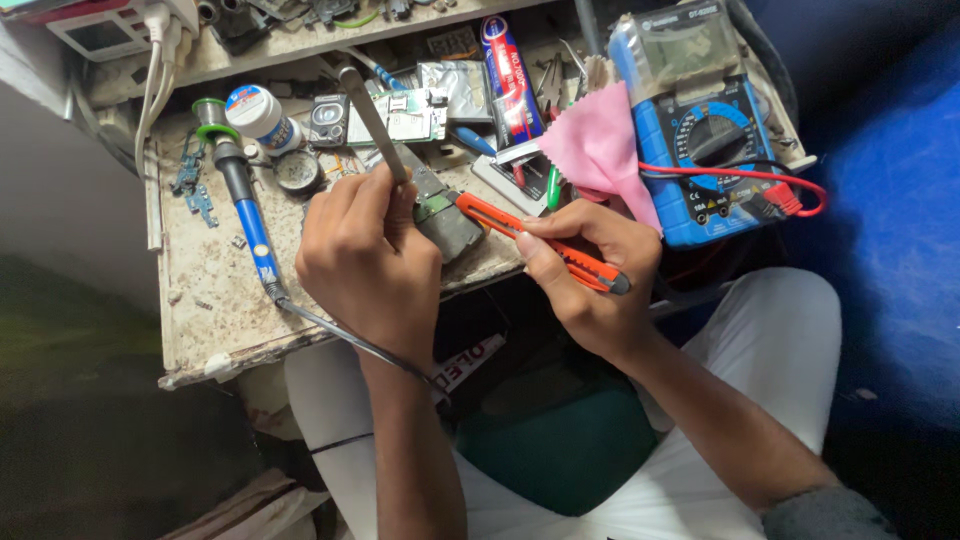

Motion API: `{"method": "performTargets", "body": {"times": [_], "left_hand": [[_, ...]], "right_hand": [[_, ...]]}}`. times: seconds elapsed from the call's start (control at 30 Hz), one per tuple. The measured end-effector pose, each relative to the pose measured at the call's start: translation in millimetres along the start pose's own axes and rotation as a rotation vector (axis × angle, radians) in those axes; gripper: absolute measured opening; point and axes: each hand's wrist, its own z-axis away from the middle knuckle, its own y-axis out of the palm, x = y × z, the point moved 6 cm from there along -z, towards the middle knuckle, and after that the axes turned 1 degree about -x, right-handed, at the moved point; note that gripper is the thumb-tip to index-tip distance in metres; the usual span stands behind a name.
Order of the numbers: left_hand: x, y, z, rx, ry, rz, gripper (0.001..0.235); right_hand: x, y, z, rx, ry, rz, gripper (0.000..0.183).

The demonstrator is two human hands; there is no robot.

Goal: The person uses a metal file and an orange utility knife to scrape and clean a small electronic component held in a vise. The work is performed on a cluttered bench with tools and a multimeter visible.

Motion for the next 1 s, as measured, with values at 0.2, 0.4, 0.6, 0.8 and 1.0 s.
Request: {"method": "performTargets", "body": {"times": [0.2,0.4,0.6,0.8,1.0], "left_hand": [[1.1,0.4,0.6,-0.009,0.000,0.002,0.013],[0.8,0.3,1.0,-0.013,0.003,-0.001,0.013],[0.7,0.0,0.7,-0.003,0.004,-0.003,0.014],[-0.4,0.4,-0.1,-0.007,-0.002,-0.007,0.013],[-0.6,0.2,-0.2,-0.007,0.007,-0.008,0.013]], "right_hand": [[-0.1,0.3,0.5,0.017,0.013,-0.008,0.005],[1.6,0.1,0.4,0.024,0.005,0.026,0.006],[2.3,0.1,1.6,0.008,-0.018,0.028,0.006],[2.0,-0.1,1.2,0.023,-0.012,0.003,0.006],[2.3,0.7,0.5,0.026,-0.007,0.007,0.006]]}}
